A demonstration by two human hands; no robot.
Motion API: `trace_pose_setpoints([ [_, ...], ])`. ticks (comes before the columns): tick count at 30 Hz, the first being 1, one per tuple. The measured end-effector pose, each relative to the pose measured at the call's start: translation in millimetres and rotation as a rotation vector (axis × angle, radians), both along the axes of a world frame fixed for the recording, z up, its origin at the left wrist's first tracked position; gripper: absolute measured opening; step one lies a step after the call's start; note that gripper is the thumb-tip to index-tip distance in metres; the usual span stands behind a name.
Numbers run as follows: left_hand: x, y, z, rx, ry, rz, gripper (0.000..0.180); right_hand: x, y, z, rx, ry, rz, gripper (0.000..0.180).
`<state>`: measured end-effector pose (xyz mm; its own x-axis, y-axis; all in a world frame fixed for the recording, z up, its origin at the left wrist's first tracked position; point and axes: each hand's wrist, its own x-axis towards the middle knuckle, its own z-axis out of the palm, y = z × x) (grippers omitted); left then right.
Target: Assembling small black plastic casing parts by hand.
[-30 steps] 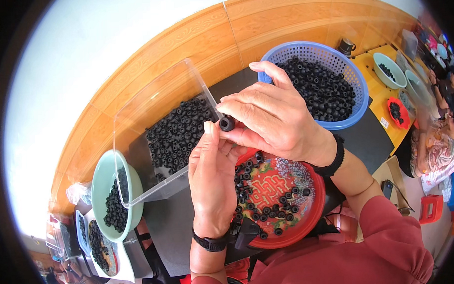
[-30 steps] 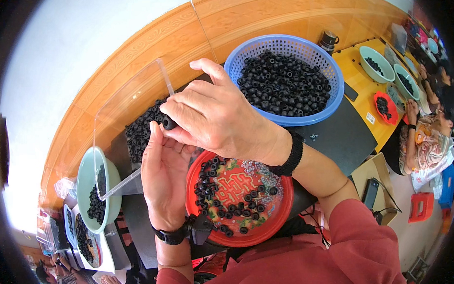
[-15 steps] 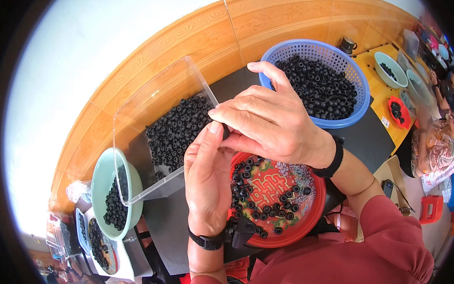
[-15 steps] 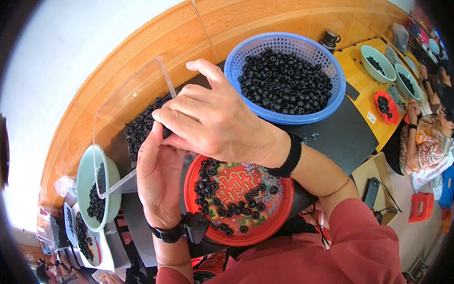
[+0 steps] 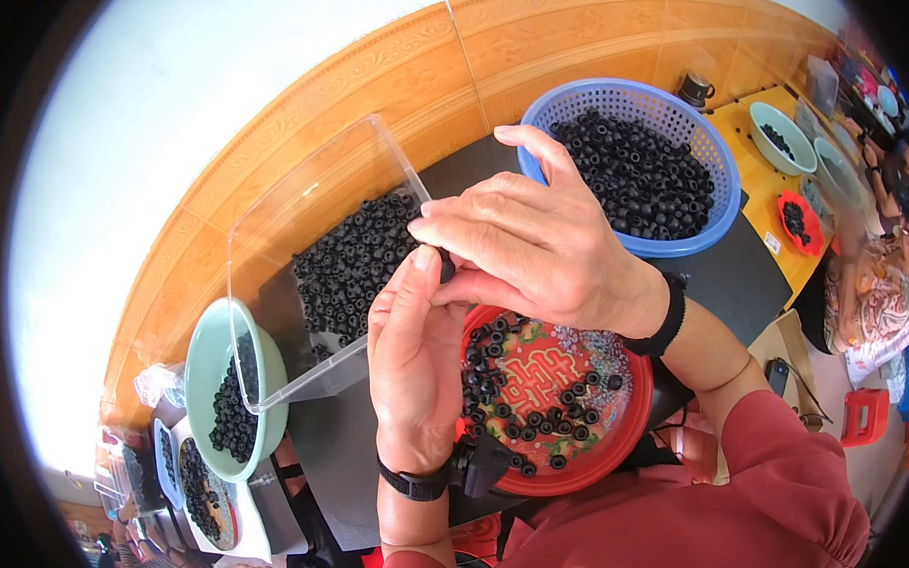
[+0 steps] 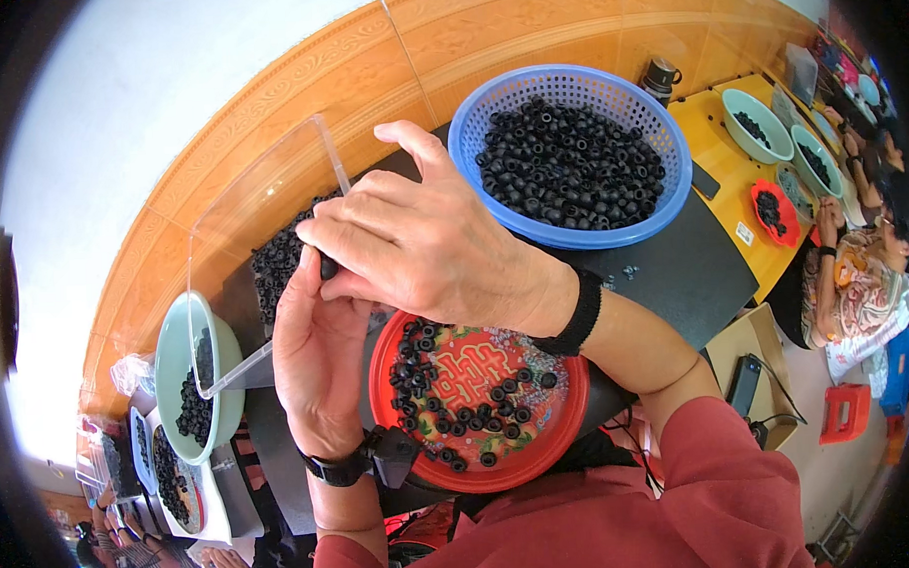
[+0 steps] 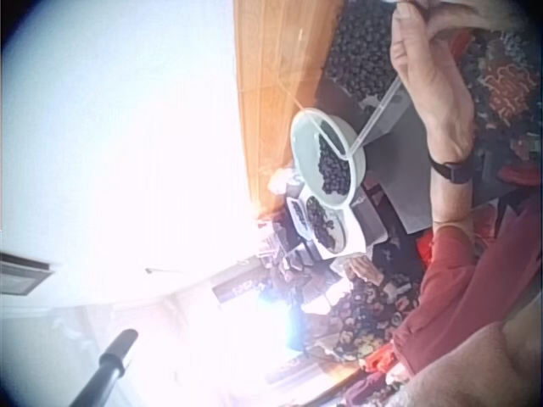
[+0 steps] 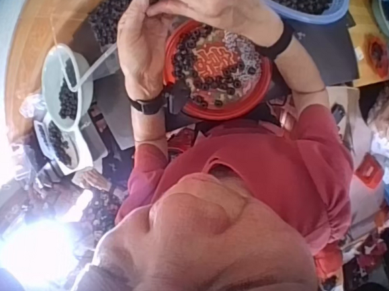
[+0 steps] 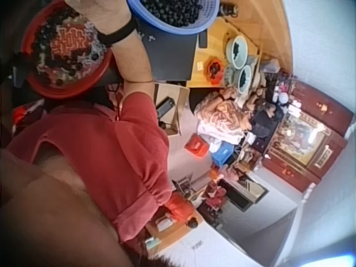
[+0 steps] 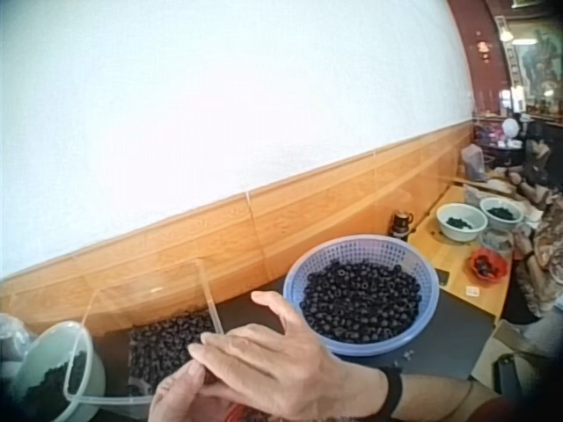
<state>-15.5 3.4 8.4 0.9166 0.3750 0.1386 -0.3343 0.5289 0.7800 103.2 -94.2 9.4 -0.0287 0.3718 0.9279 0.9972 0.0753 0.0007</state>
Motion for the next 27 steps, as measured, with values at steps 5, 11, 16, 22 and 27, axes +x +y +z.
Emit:
trace_pose_setpoints([
  [5, 3.1, -8.5, 2.5, -0.148, 0.069, 0.036, 0.028, 1.6, -2.8, 0.4, -0.011, -0.019, -0.024, 0.042],
  [11, 4.0, -7.1, -2.9, 0.732, 0.139, 0.565, 0.021, -0.4, -9.4, 1.1, -0.080, -0.065, -0.174, 0.038],
  [16, 2.1, -6.6, 3.1, 1.138, 0.168, 0.759, 0.018, -9.1, -11.5, 3.3, -0.137, -0.091, -0.208, 0.035],
  [22, -0.2, -8.4, 0.8, 1.409, 0.046, 0.951, 0.019, -14.8, -10.7, 4.5, -0.136, -0.114, -0.194, 0.034],
  [27, -0.4, -4.1, 4.9, 1.332, 0.072, 0.836, 0.018, -6.0, -9.1, 1.6, -0.073, -0.113, -0.149, 0.035],
])
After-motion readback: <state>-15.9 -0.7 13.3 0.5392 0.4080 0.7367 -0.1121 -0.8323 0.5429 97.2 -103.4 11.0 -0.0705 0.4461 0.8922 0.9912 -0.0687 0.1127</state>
